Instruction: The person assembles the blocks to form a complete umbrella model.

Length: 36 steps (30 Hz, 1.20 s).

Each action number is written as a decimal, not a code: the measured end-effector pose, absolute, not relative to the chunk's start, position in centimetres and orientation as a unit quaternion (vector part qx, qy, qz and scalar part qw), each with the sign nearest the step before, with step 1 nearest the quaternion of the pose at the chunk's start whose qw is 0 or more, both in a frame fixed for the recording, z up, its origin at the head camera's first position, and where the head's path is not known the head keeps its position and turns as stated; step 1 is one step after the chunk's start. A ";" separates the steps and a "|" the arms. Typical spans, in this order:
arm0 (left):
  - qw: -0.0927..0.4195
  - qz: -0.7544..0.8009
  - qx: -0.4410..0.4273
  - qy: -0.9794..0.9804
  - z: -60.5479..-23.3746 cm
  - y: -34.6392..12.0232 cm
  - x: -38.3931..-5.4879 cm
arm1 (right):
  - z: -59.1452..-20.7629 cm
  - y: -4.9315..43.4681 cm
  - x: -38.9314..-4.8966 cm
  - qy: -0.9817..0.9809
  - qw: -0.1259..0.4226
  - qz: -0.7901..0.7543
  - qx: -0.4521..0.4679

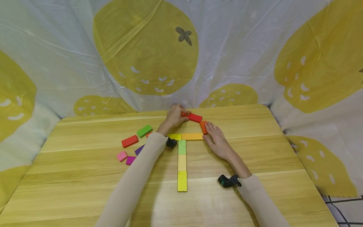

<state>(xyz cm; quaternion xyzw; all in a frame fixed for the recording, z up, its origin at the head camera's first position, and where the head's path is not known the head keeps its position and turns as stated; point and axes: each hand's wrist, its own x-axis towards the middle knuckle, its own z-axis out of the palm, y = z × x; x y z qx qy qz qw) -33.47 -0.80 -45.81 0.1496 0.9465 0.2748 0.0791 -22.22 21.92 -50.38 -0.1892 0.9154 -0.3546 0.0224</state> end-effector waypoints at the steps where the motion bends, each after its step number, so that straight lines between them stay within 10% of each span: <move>1: 0.079 0.274 0.149 0.947 -45.8 -0.8 -33.5 | -50.4 21.9 -22.2 0.916 0.020 -0.354 -0.190; 36: 0.080 0.261 0.140 0.952 -45.6 -0.2 -33.5 | -50.2 21.4 -21.9 0.919 0.006 -0.340 -0.198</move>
